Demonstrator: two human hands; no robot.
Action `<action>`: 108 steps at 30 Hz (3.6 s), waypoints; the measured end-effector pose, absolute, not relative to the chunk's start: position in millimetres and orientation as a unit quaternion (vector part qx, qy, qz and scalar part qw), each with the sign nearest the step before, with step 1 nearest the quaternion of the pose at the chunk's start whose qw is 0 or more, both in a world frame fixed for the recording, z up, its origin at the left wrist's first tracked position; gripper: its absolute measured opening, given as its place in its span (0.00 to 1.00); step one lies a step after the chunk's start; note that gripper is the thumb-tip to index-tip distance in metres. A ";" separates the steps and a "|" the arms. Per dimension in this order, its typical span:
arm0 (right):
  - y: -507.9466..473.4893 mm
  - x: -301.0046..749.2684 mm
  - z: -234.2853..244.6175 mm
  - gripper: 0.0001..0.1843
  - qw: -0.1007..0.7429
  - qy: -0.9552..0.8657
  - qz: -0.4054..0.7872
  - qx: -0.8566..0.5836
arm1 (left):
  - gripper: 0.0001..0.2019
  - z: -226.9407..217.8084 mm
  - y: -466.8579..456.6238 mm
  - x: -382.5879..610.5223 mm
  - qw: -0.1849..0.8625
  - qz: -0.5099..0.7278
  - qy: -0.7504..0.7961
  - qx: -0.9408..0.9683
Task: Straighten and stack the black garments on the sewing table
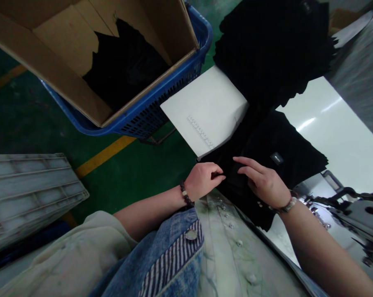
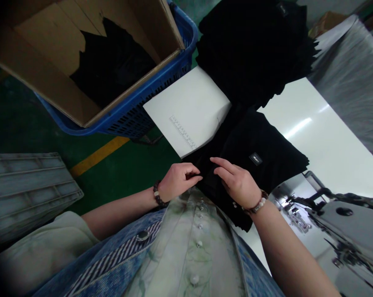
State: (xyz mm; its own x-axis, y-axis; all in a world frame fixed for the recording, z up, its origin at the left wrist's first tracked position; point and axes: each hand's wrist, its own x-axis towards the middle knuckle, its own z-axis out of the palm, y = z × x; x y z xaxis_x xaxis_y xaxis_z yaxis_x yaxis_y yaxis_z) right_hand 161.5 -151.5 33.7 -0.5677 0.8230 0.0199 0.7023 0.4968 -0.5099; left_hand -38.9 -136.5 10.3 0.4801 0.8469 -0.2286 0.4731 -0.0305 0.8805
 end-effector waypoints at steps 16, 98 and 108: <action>-172.9 175.7 -8.2 0.19 0.262 -0.820 0.240 -0.449 | 0.09 14.6 -124.6 -38.4 0.395 0.114 0.433 0.802; -175.3 170.3 1.4 0.25 0.249 -0.816 0.192 -0.484 | 0.11 -8.2 -119.4 -42.5 0.281 0.034 0.496 0.821; -173.5 168.5 -4.9 0.22 0.259 -0.824 0.202 -0.463 | 0.12 -6.6 -116.0 -36.7 0.282 0.031 0.499 0.819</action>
